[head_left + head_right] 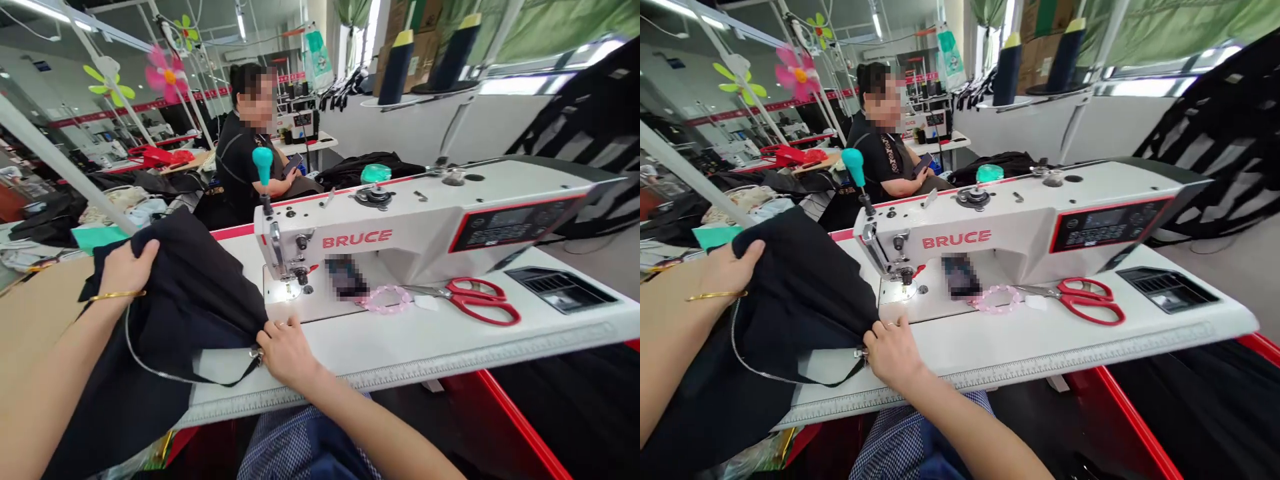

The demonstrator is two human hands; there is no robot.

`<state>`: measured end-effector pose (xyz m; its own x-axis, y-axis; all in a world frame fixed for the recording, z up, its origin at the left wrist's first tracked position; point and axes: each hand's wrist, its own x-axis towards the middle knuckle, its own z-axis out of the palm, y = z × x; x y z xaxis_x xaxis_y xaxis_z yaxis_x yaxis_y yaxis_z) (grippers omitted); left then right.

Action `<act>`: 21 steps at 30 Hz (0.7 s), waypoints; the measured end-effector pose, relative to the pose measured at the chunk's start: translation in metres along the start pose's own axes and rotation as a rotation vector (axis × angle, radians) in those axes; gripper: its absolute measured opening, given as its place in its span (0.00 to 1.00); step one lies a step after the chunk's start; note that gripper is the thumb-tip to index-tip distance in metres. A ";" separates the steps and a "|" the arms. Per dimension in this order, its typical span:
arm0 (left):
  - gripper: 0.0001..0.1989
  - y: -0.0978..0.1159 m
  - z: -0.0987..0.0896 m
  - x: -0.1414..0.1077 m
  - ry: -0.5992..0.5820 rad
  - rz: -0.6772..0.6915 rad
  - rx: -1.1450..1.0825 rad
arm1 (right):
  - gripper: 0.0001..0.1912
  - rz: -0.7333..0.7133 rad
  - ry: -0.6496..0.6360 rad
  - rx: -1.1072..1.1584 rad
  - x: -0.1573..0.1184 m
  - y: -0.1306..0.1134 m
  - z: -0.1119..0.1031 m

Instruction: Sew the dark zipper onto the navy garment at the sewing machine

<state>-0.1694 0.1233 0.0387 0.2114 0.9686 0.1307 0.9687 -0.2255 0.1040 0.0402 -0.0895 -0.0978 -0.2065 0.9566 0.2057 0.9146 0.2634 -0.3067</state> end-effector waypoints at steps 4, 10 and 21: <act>0.35 -0.039 0.053 -0.037 -0.053 -0.102 -0.071 | 0.05 -0.128 -0.115 0.046 -0.031 -0.021 0.001; 0.33 -0.059 0.111 -0.068 -0.021 -0.175 -0.209 | 0.11 0.009 -0.061 0.491 -0.018 -0.019 0.001; 0.28 -0.068 0.117 -0.039 0.186 -0.064 -0.583 | 0.18 0.838 -0.078 1.858 0.068 -0.046 0.010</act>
<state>-0.2280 0.1131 -0.0885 0.0785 0.9595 0.2707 0.7367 -0.2388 0.6327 -0.0189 -0.0356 -0.0791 -0.0670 0.8755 -0.4786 -0.5999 -0.4186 -0.6818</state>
